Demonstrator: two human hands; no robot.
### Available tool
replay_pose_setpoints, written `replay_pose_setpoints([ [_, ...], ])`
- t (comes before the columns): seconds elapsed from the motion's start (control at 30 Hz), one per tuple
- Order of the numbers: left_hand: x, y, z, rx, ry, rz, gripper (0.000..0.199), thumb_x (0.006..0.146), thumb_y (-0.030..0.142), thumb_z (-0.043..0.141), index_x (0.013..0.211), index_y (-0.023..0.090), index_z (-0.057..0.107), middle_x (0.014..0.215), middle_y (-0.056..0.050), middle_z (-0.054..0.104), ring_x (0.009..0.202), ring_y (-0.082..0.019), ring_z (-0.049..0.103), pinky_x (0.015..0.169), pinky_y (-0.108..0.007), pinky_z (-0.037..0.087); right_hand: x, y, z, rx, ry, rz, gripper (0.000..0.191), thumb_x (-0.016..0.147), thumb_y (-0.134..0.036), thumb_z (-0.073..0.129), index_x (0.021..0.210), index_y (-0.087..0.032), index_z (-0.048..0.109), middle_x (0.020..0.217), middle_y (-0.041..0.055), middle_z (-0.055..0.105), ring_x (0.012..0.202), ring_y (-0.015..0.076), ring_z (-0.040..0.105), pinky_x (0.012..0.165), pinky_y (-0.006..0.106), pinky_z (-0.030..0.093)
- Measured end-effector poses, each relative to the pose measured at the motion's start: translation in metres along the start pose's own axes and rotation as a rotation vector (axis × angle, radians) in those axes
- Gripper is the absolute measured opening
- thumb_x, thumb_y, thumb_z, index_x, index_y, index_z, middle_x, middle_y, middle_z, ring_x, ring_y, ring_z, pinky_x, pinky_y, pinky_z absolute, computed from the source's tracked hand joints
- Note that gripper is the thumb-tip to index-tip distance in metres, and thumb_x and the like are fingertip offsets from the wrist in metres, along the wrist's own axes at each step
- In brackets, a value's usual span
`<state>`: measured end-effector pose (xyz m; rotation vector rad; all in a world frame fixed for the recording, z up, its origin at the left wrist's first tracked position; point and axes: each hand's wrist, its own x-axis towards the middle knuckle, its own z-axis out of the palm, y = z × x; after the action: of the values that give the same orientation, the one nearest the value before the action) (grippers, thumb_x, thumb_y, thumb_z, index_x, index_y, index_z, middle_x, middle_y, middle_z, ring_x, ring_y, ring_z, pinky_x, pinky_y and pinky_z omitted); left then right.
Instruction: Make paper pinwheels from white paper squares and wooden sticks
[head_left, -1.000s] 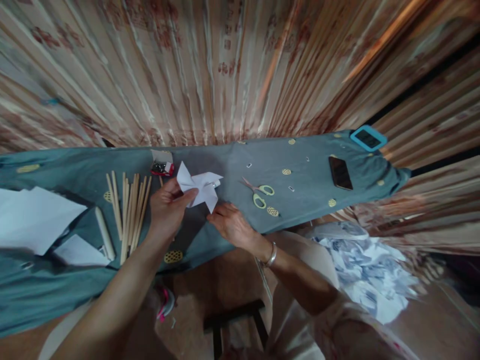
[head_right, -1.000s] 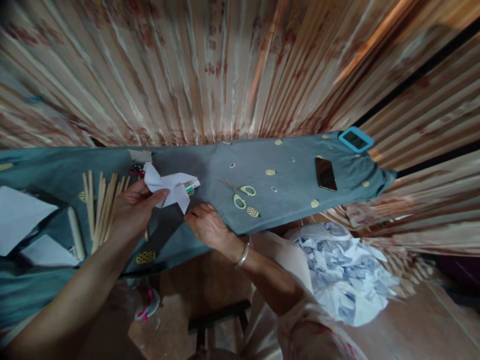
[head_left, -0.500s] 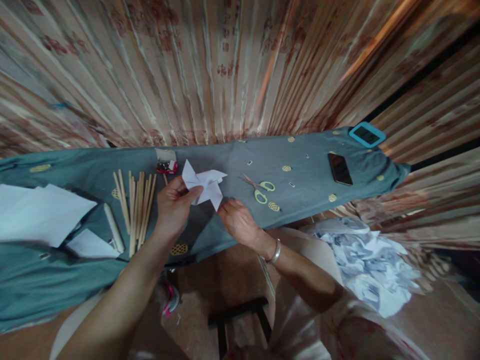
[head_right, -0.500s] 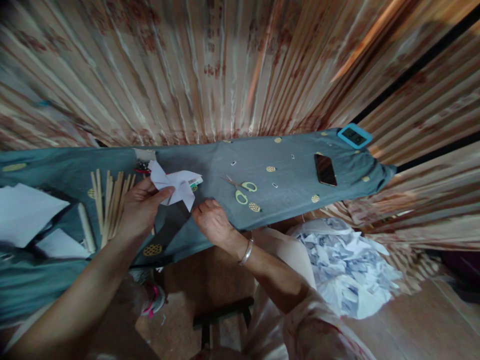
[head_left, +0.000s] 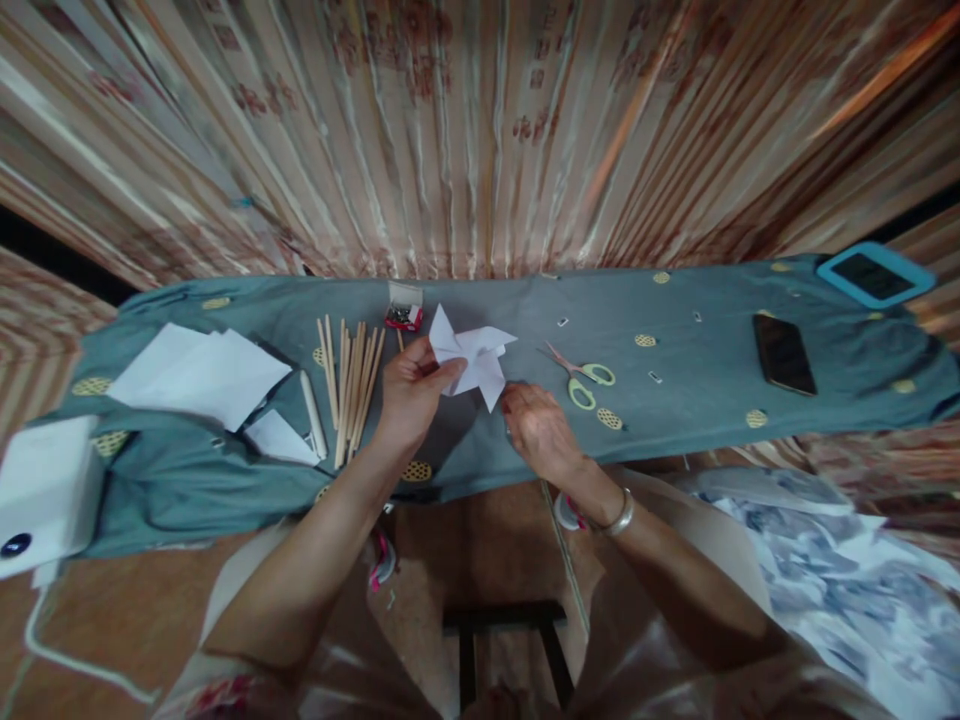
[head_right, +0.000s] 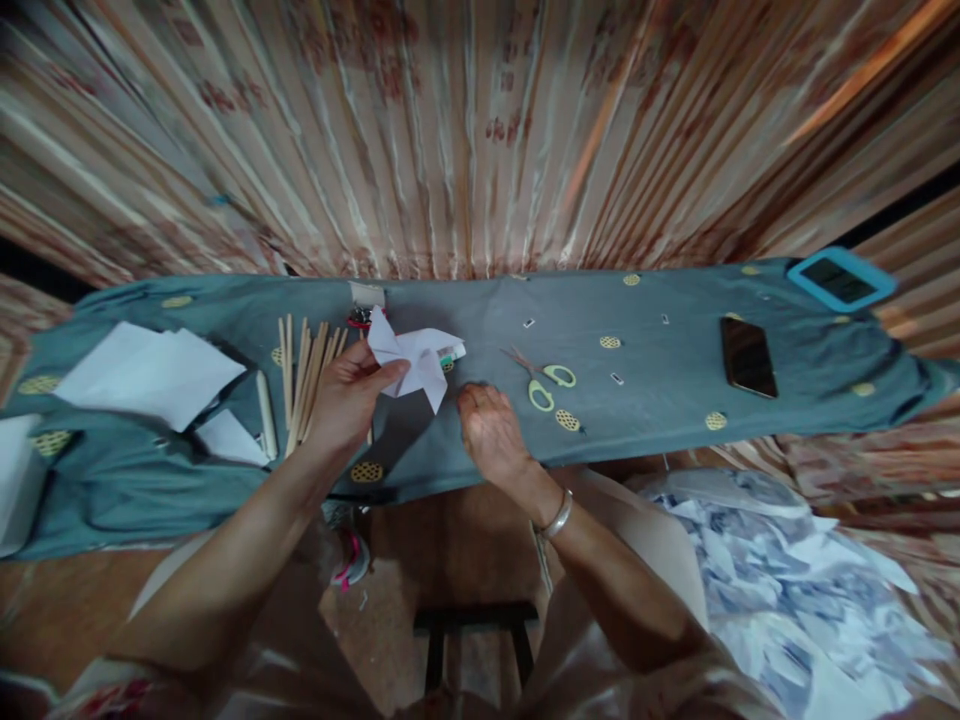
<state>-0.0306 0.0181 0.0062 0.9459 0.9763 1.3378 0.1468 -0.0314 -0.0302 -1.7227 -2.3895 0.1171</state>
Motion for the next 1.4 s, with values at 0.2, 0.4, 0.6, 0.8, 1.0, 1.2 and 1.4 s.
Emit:
replay_pose_setpoints([
  [0.2,-0.002,0.0,-0.002,-0.005,0.005,0.017,0.033,0.058,0.021,0.085,0.088,0.019,0.072,0.079,0.001,0.076,0.068,-0.014,0.068,0.066,-0.025,0.054,0.002,0.007,0.0,0.085,0.0,-0.008,0.028,0.089,-0.005,0.042,0.101,-0.01,0.067,0.122,0.0196,0.067,0.106,0.0284,0.06,0.095,0.041,0.044],
  [0.4,0.0,0.0,0.0,-0.005,0.004,0.013,0.035,0.058,0.023,0.086,0.089,0.019,0.07,0.08,0.0,0.077,0.068,-0.016,0.069,0.065,-0.027,0.054,0.003,0.022,0.006,0.217,0.149,-0.004,0.021,0.09,-0.011,0.045,0.092,-0.013,0.066,0.115,0.0192,0.069,0.111,0.03,0.061,0.1,0.045,0.047],
  [0.6,0.002,-0.001,0.004,-0.005,-0.015,0.035,0.036,0.059,0.024,0.085,0.091,0.019,0.07,0.083,-0.001,0.076,0.072,-0.018,0.071,0.068,-0.03,0.055,0.007,0.039,-0.03,0.524,0.408,0.054,0.007,0.089,-0.024,0.058,0.086,-0.02,0.063,0.131,0.0131,0.062,0.125,0.0294,0.059,0.107,0.054,0.044],
  [0.8,-0.005,0.007,0.023,0.015,-0.049,0.062,0.035,0.061,0.023,0.084,0.093,0.02,0.07,0.081,0.0,0.076,0.072,-0.018,0.07,0.068,-0.029,0.055,0.001,0.004,-0.069,0.707,0.517,-0.074,0.006,0.091,-0.031,0.063,0.091,-0.025,0.065,0.159,0.0003,0.037,0.147,0.0288,0.037,0.119,0.054,0.033],
  [1.0,-0.009,0.014,0.042,-0.011,-0.097,0.064,0.038,0.058,0.023,0.086,0.092,0.019,0.071,0.08,0.001,0.076,0.07,-0.018,0.07,0.064,-0.026,0.054,0.006,-0.004,-0.063,0.683,0.54,-0.063,0.006,0.092,-0.03,0.061,0.091,-0.025,0.064,0.162,-0.0023,0.031,0.148,0.0281,0.035,0.119,0.052,0.036],
  [1.2,-0.008,0.015,0.045,-0.062,-0.1,0.038,0.036,0.058,0.022,0.087,0.09,0.019,0.071,0.081,0.0,0.076,0.07,-0.017,0.07,0.067,-0.029,0.056,0.011,0.006,-0.061,0.757,0.549,-0.054,0.009,0.093,-0.033,0.062,0.093,-0.025,0.066,0.162,-0.0013,0.033,0.149,0.0273,0.034,0.121,0.052,0.033],
  [1.4,-0.008,0.014,0.045,-0.05,-0.108,0.041,0.036,0.06,0.023,0.086,0.092,0.019,0.071,0.083,-0.001,0.076,0.074,-0.018,0.071,0.069,-0.03,0.055,0.014,0.008,-0.059,0.82,0.518,-0.055,0.014,0.093,-0.04,0.062,0.095,-0.026,0.067,0.16,-0.0017,0.036,0.15,0.028,0.031,0.123,0.055,0.026],
])
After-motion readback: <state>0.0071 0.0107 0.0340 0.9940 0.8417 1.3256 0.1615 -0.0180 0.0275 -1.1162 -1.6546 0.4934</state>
